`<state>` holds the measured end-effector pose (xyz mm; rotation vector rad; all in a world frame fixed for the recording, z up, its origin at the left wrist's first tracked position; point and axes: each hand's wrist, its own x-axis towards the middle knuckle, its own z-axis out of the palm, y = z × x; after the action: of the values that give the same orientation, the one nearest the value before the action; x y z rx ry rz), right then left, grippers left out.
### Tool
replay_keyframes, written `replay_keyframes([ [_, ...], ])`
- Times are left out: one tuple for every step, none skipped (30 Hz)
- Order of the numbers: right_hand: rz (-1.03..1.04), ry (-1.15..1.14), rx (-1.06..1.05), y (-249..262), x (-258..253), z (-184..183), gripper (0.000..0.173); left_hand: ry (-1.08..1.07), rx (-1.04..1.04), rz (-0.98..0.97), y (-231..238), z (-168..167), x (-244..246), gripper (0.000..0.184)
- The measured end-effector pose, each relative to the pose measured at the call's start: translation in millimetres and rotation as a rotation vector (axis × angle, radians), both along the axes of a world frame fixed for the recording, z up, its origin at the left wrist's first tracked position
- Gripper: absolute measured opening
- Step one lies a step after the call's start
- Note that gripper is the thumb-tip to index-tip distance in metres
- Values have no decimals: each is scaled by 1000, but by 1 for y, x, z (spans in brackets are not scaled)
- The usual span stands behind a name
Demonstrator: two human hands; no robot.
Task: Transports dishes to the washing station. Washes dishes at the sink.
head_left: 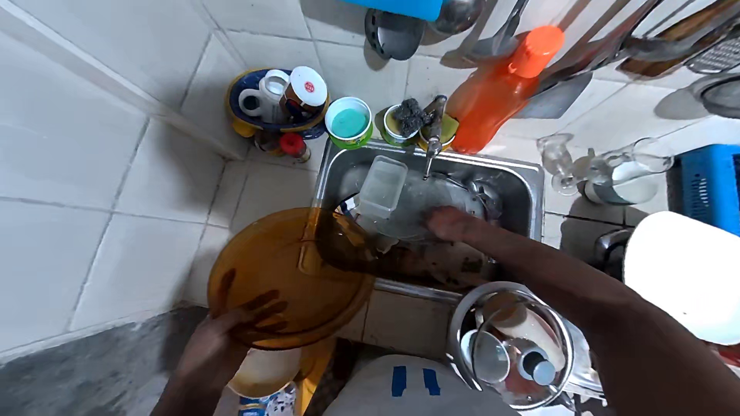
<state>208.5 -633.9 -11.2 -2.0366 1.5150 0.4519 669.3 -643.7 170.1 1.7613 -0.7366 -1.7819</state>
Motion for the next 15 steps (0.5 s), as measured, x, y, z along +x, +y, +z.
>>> replay_keyframes([
  [32, -7, 13, -1, 6, -13, 45, 24, -27, 60, -1, -8, 11, 76],
  [30, -21, 30, -3, 14, -19, 44, 41, -53, 131, -2, -17, 20, 74],
  [-2, -19, 80, -5, 24, -15, 45, 51, -77, 202, -4, -26, 26, 71],
  [-37, 0, 132, -8, 36, -4, 44, 47, -93, 258, -6, -33, 32, 67],
  [-79, 20, 184, -9, 48, 9, 41, 32, -101, 305, -8, -41, 37, 59],
  [-124, 37, 218, -9, 57, 17, 39, 35, -114, 350, -11, -50, 42, 54],
  [-155, 48, 237, -9, 63, 21, 37, 42, -131, 391, -15, -59, 46, 52],
  [-164, 52, 238, -10, 64, 20, 35, 62, -146, 430, -19, -68, 50, 54],
  [-162, 51, 232, -10, 63, 17, 32, 84, -161, 468, -23, -76, 53, 52],
  [-140, 60, 224, -11, 61, 15, 28, 102, -171, 496, -26, -84, 56, 48],
  [-105, 85, 236, -14, 61, 18, 26, 111, -183, 514, -29, -91, 58, 47],
  [-82, 113, 259, -18, 63, 25, 25, 121, -195, 519, -31, -96, 60, 52],
  [-67, 139, 278, -22, 66, 31, 22, 130, -207, 518, -33, -101, 61, 56],
  [-51, 158, 279, -24, 68, 33, 20, 140, -214, 517, -35, -106, 63, 60],
  [-43, 162, 268, -25, 70, 33, 20, 152, -220, 513, -36, -112, 63, 60],
])
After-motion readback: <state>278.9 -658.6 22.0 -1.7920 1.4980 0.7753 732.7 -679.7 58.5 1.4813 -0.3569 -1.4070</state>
